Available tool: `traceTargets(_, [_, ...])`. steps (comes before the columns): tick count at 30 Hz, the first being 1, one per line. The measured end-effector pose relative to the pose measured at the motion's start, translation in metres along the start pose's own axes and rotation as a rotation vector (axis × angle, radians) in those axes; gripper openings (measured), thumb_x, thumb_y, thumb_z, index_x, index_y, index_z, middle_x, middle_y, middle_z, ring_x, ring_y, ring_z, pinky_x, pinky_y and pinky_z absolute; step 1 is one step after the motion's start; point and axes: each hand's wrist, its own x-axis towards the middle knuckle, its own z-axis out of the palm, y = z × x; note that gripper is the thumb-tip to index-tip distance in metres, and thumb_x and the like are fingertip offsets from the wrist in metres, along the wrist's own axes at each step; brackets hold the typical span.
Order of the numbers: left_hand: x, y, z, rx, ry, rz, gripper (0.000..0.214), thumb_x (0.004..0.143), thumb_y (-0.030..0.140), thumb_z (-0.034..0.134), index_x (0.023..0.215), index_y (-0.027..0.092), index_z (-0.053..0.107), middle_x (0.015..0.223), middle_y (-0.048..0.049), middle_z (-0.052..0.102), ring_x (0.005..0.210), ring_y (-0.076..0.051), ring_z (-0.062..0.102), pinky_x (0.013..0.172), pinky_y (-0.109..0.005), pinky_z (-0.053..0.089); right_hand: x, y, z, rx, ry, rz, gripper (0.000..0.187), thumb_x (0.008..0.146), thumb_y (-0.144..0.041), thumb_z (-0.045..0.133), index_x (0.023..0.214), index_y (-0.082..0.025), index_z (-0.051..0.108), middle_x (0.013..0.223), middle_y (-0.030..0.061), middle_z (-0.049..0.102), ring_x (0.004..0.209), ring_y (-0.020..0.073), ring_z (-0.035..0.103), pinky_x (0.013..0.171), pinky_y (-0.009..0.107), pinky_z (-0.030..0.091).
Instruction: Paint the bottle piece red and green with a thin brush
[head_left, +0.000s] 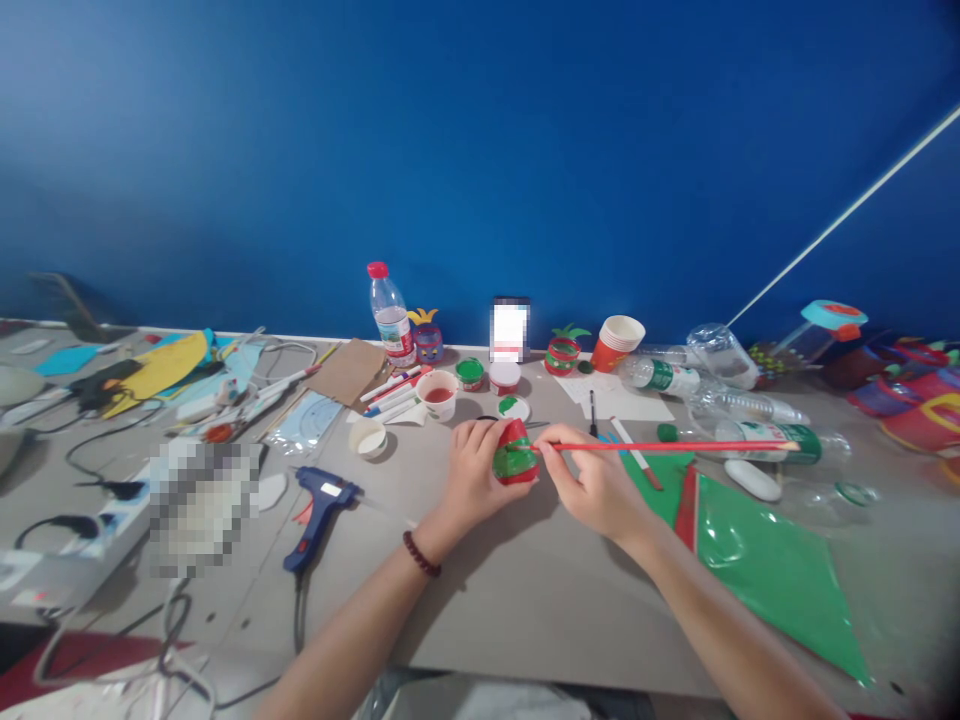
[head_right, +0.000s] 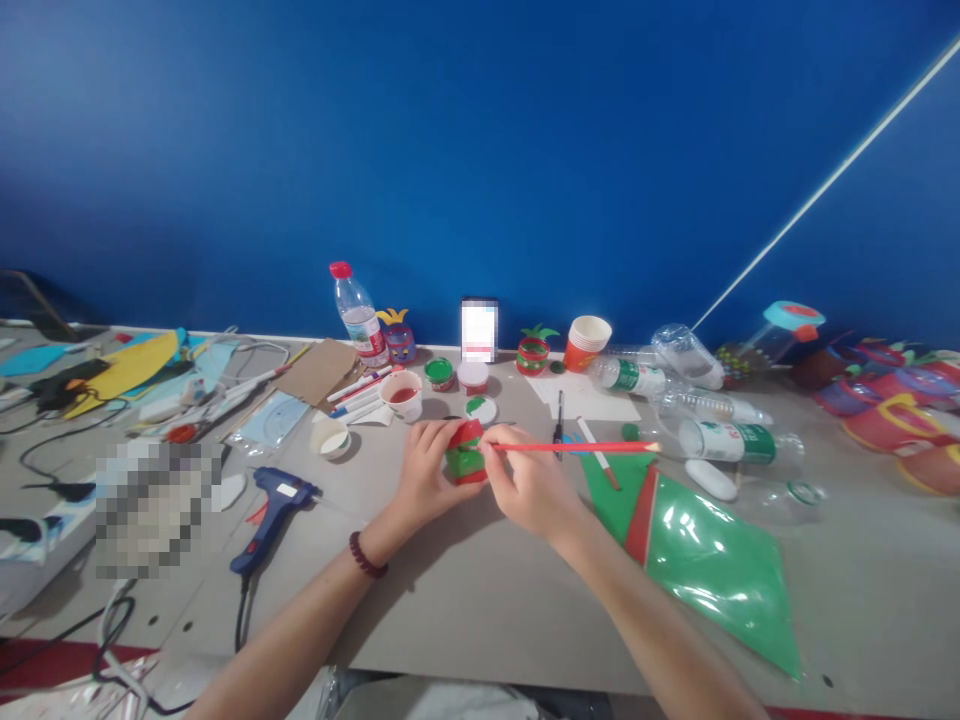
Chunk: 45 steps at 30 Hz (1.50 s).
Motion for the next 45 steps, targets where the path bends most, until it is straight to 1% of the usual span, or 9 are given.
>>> traceTargets(8, [0.0, -0.003, -0.001, -0.013, -0.013, -0.051, 0.073, 0.066, 0.044, 0.084, 0.126, 0.019, 0.051, 0.109, -0.009, 0.061, 0.099, -0.028, 0.052, 0.089, -0.042, 0.045, 0.0, -0.001, -0.008, 0.06, 0.117, -0.044, 0.016, 0.098, -0.018, 0.045, 0.087, -0.021, 0.056, 0.082, 0.0028, 0.067, 0.078, 0.0167, 0.066, 0.072, 0.025, 0.05])
traceTargets(13, [0.0, -0.001, -0.001, -0.033, -0.028, -0.057, 0.072, 0.066, 0.045, 0.083, 0.126, 0.02, 0.052, 0.109, -0.0089, 0.061, 0.099, -0.028, 0.052, 0.088, -0.042, 0.046, 0.0, 0.001, -0.006, 0.044, 0.089, -0.036, 0.017, 0.098, -0.018, 0.044, 0.087, -0.022, 0.056, 0.081, 0.0025, 0.066, 0.075, 0.0166, 0.065, 0.07, 0.026, 0.049])
traceTargets(20, [-0.001, 0.001, 0.0, -0.011, -0.005, -0.067, 0.07, 0.068, 0.047, 0.082, 0.126, 0.019, 0.054, 0.107, -0.0095, 0.062, 0.099, -0.028, 0.052, 0.09, -0.043, 0.044, -0.005, -0.004, 0.002, -0.081, 0.049, -0.094, 0.012, 0.097, -0.016, 0.044, 0.094, -0.021, 0.054, 0.086, 0.0042, 0.064, 0.08, 0.0186, 0.062, 0.074, 0.03, 0.048])
traceTargets(25, [-0.001, 0.003, -0.001, -0.013, -0.022, -0.105, 0.07, 0.067, 0.047, 0.082, 0.126, 0.02, 0.054, 0.106, -0.0091, 0.062, 0.098, -0.029, 0.053, 0.088, -0.044, 0.044, -0.005, -0.011, 0.0, -0.126, 0.005, -0.042, 0.012, 0.099, -0.018, 0.043, 0.101, -0.022, 0.054, 0.093, 0.0056, 0.065, 0.083, 0.019, 0.064, 0.073, 0.031, 0.049])
traceTargets(28, [0.001, 0.004, -0.004, -0.091, -0.037, -0.143, 0.07, 0.067, 0.045, 0.082, 0.126, 0.021, 0.052, 0.11, -0.0088, 0.061, 0.1, -0.028, 0.054, 0.09, -0.044, 0.045, 0.001, -0.012, -0.008, -0.067, 0.05, -0.025, 0.012, 0.1, -0.021, 0.045, 0.102, -0.022, 0.057, 0.095, 0.005, 0.067, 0.085, 0.0187, 0.066, 0.074, 0.03, 0.05])
traceTargets(32, [0.002, 0.006, -0.007, -0.301, -0.069, -0.264, 0.068, 0.071, 0.039, 0.08, 0.127, 0.023, 0.046, 0.12, -0.009, 0.056, 0.109, -0.027, 0.055, 0.095, -0.043, 0.046, 0.009, -0.006, -0.021, 0.087, 0.197, 0.009, 0.015, 0.1, -0.025, 0.049, 0.101, -0.023, 0.064, 0.094, 0.0041, 0.07, 0.086, 0.0181, 0.067, 0.077, 0.03, 0.053])
traceTargets(35, [0.002, 0.006, -0.008, -0.403, -0.06, -0.324, 0.068, 0.072, 0.034, 0.078, 0.129, 0.022, 0.041, 0.124, -0.0094, 0.053, 0.111, -0.026, 0.056, 0.096, -0.042, 0.047, 0.009, 0.004, -0.022, 0.21, 0.265, 0.048, 0.017, 0.1, -0.028, 0.05, 0.103, -0.023, 0.066, 0.093, 0.0045, 0.071, 0.086, 0.0179, 0.067, 0.077, 0.031, 0.055])
traceTargets(38, [0.002, 0.006, -0.007, -0.454, -0.071, -0.325, 0.071, 0.072, 0.031, 0.077, 0.131, 0.023, 0.039, 0.126, -0.0098, 0.051, 0.112, -0.026, 0.055, 0.096, -0.041, 0.047, 0.002, 0.013, -0.018, 0.31, 0.248, 0.098, 0.018, 0.099, -0.031, 0.051, 0.104, -0.023, 0.067, 0.092, 0.005, 0.071, 0.084, 0.0177, 0.067, 0.075, 0.03, 0.056])
traceTargets(45, [-0.002, 0.004, -0.004, -0.479, -0.123, -0.319, 0.071, 0.072, 0.024, 0.075, 0.133, 0.025, 0.038, 0.129, -0.0095, 0.052, 0.116, -0.027, 0.055, 0.1, -0.044, 0.047, -0.019, 0.027, -0.015, 0.506, 0.233, 0.181, 0.016, 0.096, -0.036, 0.059, 0.093, -0.022, 0.065, 0.081, 0.0027, 0.069, 0.069, 0.0143, 0.066, 0.067, 0.028, 0.056])
